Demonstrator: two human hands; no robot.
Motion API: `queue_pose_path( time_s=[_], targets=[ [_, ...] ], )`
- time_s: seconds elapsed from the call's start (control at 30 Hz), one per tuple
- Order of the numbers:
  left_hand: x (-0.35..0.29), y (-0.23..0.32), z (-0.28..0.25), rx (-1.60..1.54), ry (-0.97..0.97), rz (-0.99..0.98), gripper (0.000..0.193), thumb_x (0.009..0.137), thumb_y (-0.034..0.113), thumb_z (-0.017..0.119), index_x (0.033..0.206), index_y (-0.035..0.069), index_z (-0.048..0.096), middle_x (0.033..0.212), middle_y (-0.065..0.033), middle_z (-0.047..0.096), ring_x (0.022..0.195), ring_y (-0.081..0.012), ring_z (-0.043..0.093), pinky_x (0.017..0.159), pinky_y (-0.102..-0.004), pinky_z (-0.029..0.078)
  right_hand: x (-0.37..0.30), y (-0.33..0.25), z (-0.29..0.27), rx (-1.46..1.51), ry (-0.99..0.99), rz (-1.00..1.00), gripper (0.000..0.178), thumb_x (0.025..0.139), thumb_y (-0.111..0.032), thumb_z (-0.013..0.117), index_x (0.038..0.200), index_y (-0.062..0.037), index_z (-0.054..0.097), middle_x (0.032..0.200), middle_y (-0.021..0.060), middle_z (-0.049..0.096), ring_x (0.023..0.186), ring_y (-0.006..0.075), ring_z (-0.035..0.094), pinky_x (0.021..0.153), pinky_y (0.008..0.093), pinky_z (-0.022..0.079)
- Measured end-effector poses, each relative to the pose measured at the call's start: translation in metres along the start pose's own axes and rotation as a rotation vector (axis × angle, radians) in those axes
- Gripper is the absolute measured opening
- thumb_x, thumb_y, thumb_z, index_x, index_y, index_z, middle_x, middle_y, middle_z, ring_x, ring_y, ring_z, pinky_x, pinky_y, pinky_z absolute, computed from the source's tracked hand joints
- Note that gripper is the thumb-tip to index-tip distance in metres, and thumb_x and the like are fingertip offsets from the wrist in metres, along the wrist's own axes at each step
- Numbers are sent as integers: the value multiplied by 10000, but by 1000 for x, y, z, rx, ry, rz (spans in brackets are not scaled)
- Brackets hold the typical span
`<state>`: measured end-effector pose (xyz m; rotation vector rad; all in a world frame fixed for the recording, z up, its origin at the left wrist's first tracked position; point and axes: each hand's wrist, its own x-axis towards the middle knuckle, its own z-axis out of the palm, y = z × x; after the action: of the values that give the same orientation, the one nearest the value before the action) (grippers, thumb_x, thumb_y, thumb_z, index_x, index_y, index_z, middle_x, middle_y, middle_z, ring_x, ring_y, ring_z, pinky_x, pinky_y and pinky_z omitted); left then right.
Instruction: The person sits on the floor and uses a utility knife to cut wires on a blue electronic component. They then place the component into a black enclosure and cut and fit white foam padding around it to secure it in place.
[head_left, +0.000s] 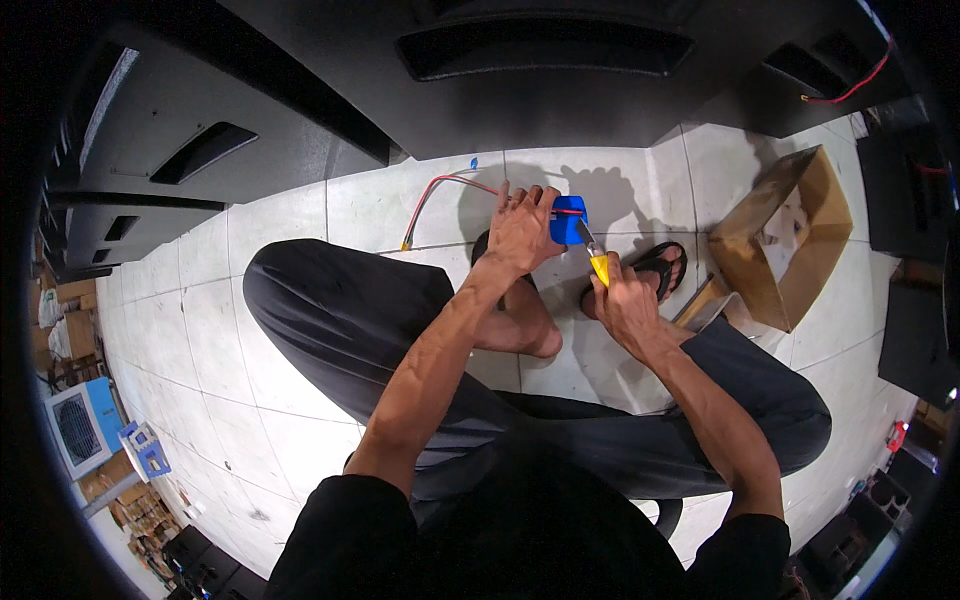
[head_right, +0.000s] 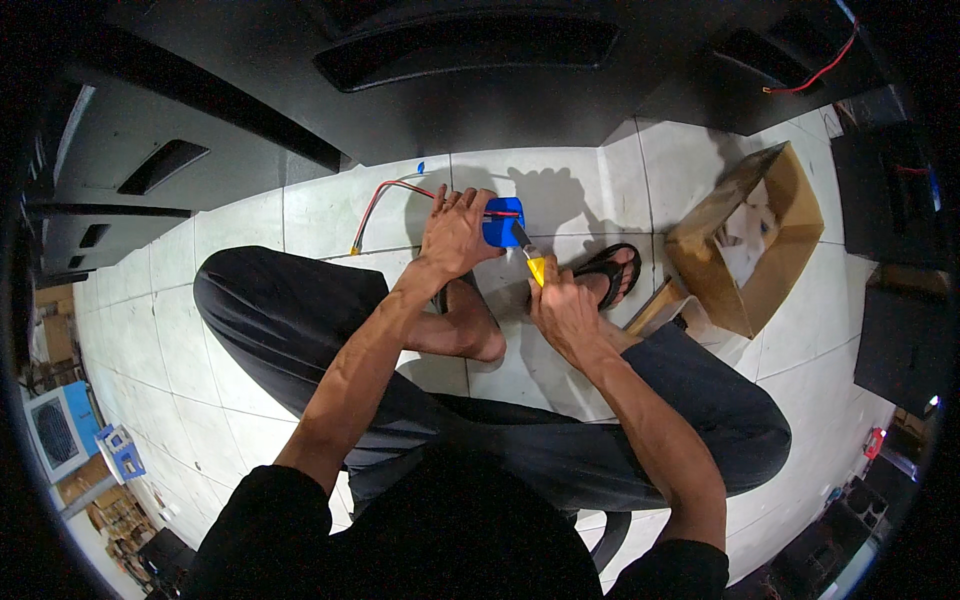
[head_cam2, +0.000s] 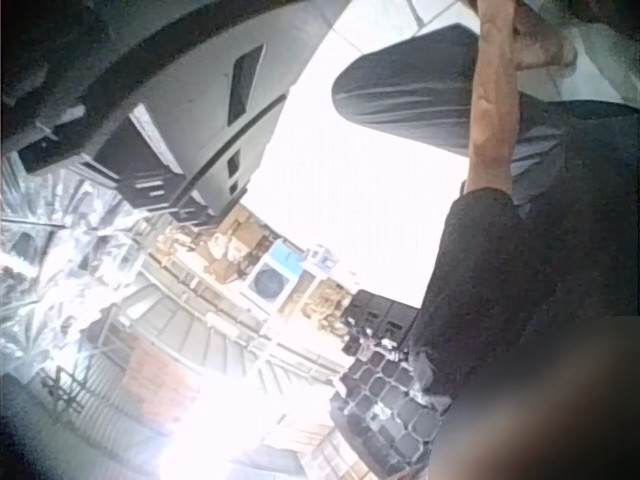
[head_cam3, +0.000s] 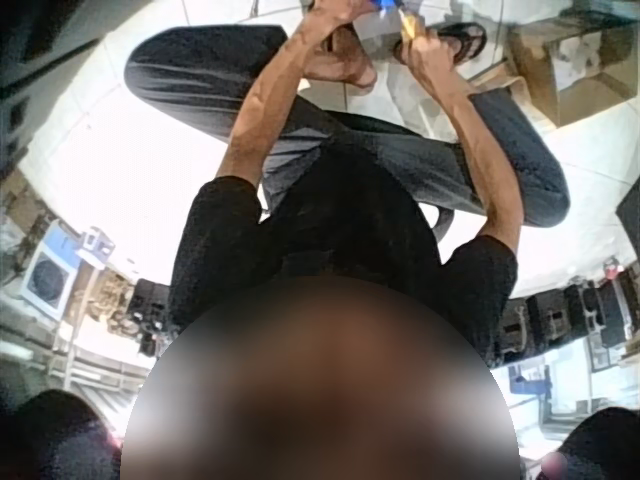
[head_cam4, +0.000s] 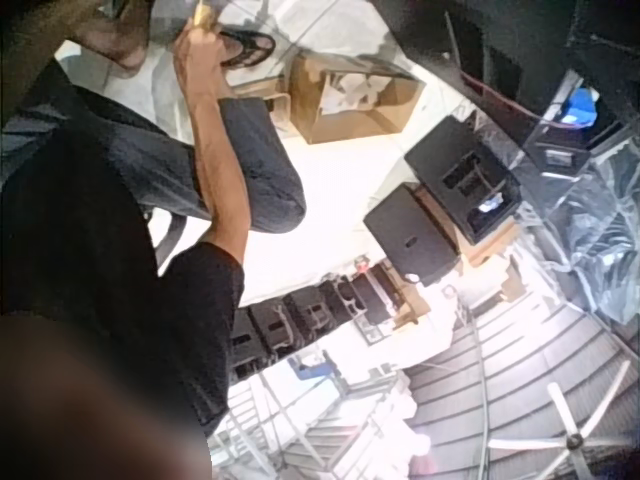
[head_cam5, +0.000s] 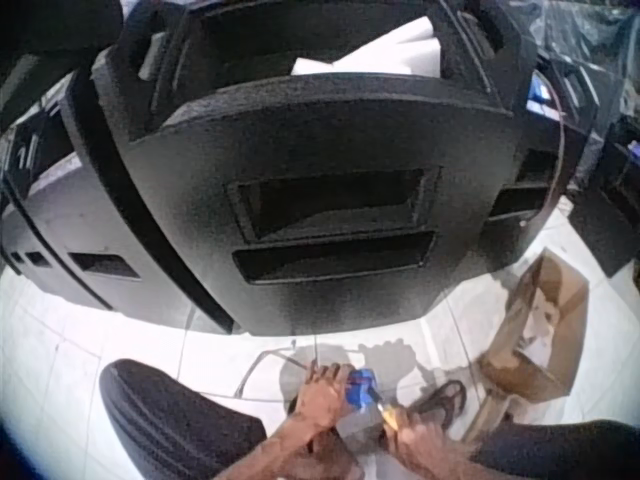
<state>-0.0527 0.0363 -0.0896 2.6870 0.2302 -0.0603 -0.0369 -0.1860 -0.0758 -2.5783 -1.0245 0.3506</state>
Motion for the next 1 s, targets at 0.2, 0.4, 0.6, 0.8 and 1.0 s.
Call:
queue_pose_path(
  time_s=[0.2, 0.4, 0.6, 0.8, 1.0],
  targets=[
    [0, 0, 4, -14, 41, 1, 770, 577, 330, 876, 1214, 77, 525, 1146, -148, 613, 1146, -357, 571, 1141, -528, 294, 2, -4, 2, -26, 0, 35, 531, 963, -290, 530, 1295, 121, 480, 790, 285, 632, 608, 453, 647, 540, 511, 528],
    [1, -1, 4, -14, 48, 16, 757, 572, 322, 873, 1197, 74, 526, 1143, -152, 615, 1142, -362, 572, 1136, -539, 291, 4, 1, 2, -54, -7, 31, 545, 967, -300, 516, 1308, 120, 459, 786, 281, 630, 609, 449, 648, 543, 505, 531],
    [1, 2, 3, 9, 18, -13, 772, 567, 322, 879, 1202, 72, 520, 1147, -152, 613, 1145, -363, 571, 1138, -533, 291, 0, 6, 7, -38, -2, 20, 539, 967, -302, 513, 1306, 115, 466, 796, 282, 632, 625, 448, 651, 553, 499, 535],
    [1, 1, 3, 0, 17, -13, 773, 566, 320, 882, 1198, 68, 514, 1153, -155, 609, 1150, -366, 569, 1141, -530, 290, 3, 2, 2, -53, -10, 15, 529, 964, -286, 517, 1292, 127, 470, 785, 282, 633, 626, 447, 654, 557, 498, 538],
    [3, -1, 0, 19, 4, 30, 705, 597, 297, 852, 1166, 64, 506, 1136, -144, 613, 1129, -357, 583, 1148, -544, 276, 7, 12, 6, -79, 38, -35, 519, 943, -269, 550, 1281, 118, 482, 779, 269, 638, 602, 427, 655, 531, 480, 531]
  ],
)
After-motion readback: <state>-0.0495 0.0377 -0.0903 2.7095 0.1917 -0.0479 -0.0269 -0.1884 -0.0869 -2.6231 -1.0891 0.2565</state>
